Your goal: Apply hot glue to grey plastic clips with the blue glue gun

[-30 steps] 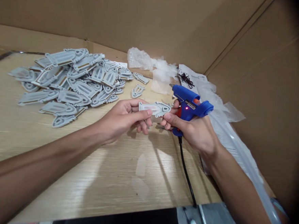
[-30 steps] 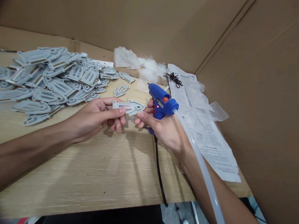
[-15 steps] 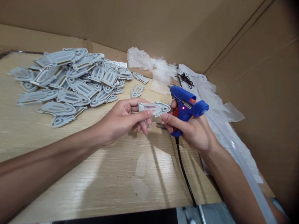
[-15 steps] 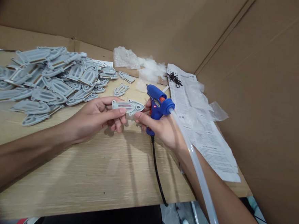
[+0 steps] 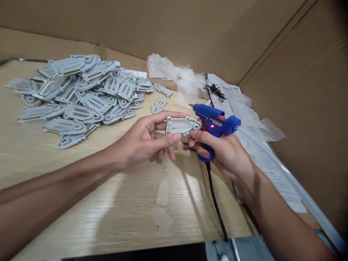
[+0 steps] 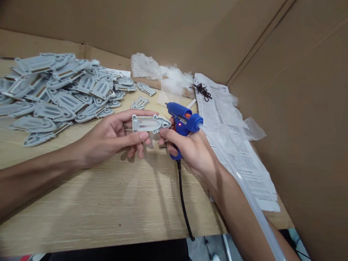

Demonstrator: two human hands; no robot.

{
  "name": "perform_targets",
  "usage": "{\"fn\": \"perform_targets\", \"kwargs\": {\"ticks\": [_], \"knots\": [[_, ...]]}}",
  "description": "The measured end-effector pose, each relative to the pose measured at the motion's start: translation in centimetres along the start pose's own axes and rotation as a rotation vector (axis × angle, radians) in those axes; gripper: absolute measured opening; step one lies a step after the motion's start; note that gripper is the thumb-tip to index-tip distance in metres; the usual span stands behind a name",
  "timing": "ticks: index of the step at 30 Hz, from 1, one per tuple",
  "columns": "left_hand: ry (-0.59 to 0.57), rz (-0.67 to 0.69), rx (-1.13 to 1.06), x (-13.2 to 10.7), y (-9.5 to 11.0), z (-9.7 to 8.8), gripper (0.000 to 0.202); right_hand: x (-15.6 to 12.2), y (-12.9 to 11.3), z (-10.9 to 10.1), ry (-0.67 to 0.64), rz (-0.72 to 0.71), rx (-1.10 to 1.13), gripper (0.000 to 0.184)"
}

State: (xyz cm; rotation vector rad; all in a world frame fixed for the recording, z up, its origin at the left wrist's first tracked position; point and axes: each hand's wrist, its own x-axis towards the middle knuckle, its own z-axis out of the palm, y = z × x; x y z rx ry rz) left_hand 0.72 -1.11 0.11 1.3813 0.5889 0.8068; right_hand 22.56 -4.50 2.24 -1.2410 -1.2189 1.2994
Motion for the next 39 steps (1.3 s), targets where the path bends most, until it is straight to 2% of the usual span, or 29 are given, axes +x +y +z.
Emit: {"fn": "perform_targets", "kwargs": {"ticks": [8, 15, 17, 20, 22, 23, 27, 29, 35, 39], "knots": [[0.042, -0.057, -0.044, 0.3, 0.4, 0.3, 0.064, -0.2, -0.1, 0.1, 0.057, -0.060, 0.092, 0.043], [-0.034, -0.017, -0.037, 0.3, 0.2, 0.0, 0.069, 0.1, 0.1, 0.3, 0.086, -0.033, 0.028, 0.057], [-0.040, -0.004, -0.074, 0.5, 0.0, 0.0, 0.063, 0.2, 0.4, 0.0, 0.105, -0.056, -0.031, 0.057], [0.028, -0.011, -0.186, 0.8, -0.2, -0.2, 0.052, 0.3, 0.5, -1.0, 0.154, -0.142, -0.206, 0.053], [0.048, -0.054, -0.278, 1.0, -0.3, -0.8, 0.041, 0.3, 0.2, -1.7, 0.112, -0.174, -0.239, 0.056], [0.018, -0.084, -0.314, 1.1, -0.4, -1.2, 0.037, 0.3, 0.1, -1.9, 0.061, -0.174, -0.218, 0.056], [-0.215, -0.156, -0.359, 1.5, -0.6, -3.1, 0.030, 0.1, 0.2, -2.2, -0.126, -0.129, -0.154, 0.054], [-0.265, -0.154, -0.360, 1.6, -0.8, -3.7, 0.030, -0.1, 0.7, -1.9, -0.155, -0.116, -0.150, 0.053], [-0.266, -0.180, -0.344, 1.8, -0.7, -4.6, 0.043, -0.3, 1.7, -1.1, -0.155, -0.085, 0.032, 0.055], [-0.283, -0.170, -0.343, 1.8, -0.7, -4.7, 0.035, 0.0, 1.7, -0.9, -0.201, -0.028, 0.078, 0.056]]}}
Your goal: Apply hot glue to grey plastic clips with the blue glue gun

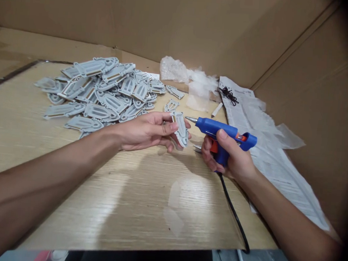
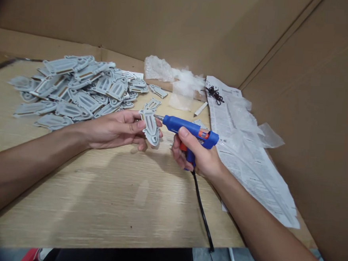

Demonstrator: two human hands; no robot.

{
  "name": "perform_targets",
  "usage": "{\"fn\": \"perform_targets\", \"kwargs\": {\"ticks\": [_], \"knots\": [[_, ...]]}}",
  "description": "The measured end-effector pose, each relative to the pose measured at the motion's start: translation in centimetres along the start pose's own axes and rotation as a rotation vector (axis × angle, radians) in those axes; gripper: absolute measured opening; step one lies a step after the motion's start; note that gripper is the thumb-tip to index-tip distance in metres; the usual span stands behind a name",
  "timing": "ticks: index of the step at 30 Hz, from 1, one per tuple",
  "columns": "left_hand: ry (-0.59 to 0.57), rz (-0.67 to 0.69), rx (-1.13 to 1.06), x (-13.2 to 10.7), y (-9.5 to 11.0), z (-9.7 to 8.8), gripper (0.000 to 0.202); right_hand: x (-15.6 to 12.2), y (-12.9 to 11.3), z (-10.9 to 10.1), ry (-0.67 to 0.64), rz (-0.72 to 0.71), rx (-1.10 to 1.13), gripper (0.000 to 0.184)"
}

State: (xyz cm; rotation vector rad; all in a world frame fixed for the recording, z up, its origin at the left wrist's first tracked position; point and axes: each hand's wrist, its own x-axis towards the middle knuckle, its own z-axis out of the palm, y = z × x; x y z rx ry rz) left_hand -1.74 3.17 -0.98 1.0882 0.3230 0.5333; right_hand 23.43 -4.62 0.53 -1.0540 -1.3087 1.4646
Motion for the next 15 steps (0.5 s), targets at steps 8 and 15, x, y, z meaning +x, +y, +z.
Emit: {"fn": "perform_targets", "kwargs": {"ticks": [8, 15], "knots": [[0.004, 0.007, 0.022, 0.00, -0.28, -0.13, 0.030, 0.21, 0.37, -0.25, -0.045, 0.052, 0.045, 0.057], [-0.004, 0.003, 0.039, 0.11, -0.34, -0.16, 0.032, 0.46, 0.40, -0.11, -0.042, 0.035, 0.060, 0.056]]}}
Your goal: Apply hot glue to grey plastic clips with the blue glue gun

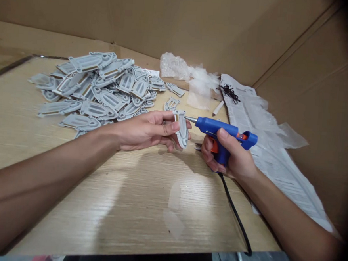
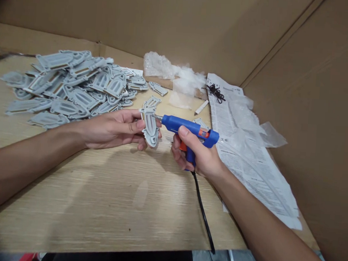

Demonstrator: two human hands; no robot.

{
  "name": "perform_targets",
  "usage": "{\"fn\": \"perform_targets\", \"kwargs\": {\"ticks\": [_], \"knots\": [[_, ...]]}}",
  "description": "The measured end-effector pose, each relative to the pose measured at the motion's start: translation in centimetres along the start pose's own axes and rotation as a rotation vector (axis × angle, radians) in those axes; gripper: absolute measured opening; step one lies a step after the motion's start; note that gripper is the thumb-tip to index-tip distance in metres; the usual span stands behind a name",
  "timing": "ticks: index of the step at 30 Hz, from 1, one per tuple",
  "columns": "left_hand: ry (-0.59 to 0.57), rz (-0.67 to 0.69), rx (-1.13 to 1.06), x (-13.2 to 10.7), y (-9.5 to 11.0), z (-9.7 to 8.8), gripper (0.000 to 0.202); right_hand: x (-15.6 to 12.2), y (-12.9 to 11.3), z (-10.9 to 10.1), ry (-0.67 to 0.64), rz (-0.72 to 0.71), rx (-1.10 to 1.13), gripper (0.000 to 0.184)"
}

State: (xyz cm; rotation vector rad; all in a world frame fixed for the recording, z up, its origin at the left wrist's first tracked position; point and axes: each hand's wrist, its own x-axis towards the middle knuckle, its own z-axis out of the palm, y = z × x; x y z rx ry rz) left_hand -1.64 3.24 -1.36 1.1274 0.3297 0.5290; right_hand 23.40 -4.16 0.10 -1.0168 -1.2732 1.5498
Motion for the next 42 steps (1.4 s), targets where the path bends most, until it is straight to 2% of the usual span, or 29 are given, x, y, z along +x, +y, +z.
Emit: {"fn": "perform_targets", "kwargs": {"ticks": [32, 42], "knots": [[-0.043, 0.045, 0.074, 0.09, 0.10, 0.40, 0.031, -0.14, -0.16, -0.03, 0.007, 0.012, -0.075, 0.057], [-0.006, 0.027, 0.081, 0.08, 0.10, 0.53, 0.034, -0.04, -0.30, 0.03, 0.011, 0.001, -0.095, 0.056]]}}
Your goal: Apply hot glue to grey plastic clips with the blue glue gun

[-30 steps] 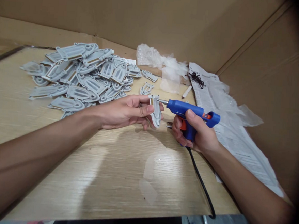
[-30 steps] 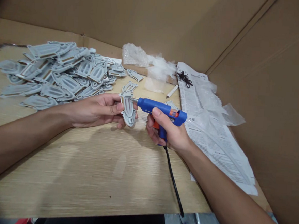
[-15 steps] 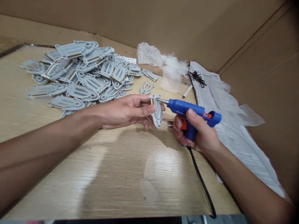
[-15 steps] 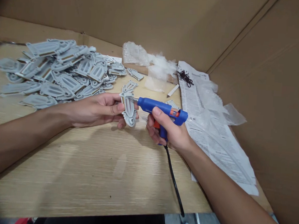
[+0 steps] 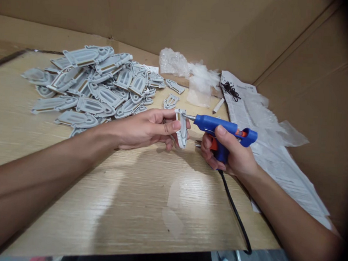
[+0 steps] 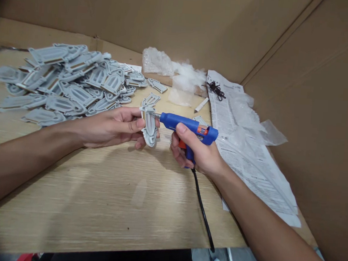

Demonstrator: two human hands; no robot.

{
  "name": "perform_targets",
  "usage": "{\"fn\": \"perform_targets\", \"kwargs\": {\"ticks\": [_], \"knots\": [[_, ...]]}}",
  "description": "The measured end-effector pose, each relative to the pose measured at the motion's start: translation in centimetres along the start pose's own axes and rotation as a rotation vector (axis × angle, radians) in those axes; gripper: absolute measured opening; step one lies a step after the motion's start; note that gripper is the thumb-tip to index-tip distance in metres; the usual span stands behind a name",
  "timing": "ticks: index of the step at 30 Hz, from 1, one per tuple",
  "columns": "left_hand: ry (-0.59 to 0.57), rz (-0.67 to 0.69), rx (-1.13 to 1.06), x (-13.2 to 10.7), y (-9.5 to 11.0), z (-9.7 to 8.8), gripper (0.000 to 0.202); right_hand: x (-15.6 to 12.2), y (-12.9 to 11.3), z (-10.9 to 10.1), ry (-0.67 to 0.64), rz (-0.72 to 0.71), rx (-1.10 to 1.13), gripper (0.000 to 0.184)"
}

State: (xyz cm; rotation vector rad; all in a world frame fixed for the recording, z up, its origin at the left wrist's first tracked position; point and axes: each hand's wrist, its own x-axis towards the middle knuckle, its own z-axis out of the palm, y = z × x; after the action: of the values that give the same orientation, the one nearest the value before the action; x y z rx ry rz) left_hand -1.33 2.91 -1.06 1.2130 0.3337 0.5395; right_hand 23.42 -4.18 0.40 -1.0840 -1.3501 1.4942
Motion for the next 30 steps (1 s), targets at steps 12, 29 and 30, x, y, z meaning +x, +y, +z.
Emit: {"fn": "perform_targets", "kwargs": {"ticks": [12, 29, 30], "knots": [[0.003, 0.025, 0.084, 0.0, -0.4, -0.2, 0.034, -0.3, 0.5, -1.2, -0.012, -0.068, -0.262, 0.059], [0.046, 0.035, 0.007, 0.3, -0.5, 0.4, 0.034, -1.0, -1.5, 1.4, 0.073, -0.092, -0.495, 0.052], [0.047, 0.036, -0.002, 0.3, -0.5, 0.4, 0.034, -1.0, -1.3, 1.4, 0.083, -0.095, -0.513, 0.051]]}}
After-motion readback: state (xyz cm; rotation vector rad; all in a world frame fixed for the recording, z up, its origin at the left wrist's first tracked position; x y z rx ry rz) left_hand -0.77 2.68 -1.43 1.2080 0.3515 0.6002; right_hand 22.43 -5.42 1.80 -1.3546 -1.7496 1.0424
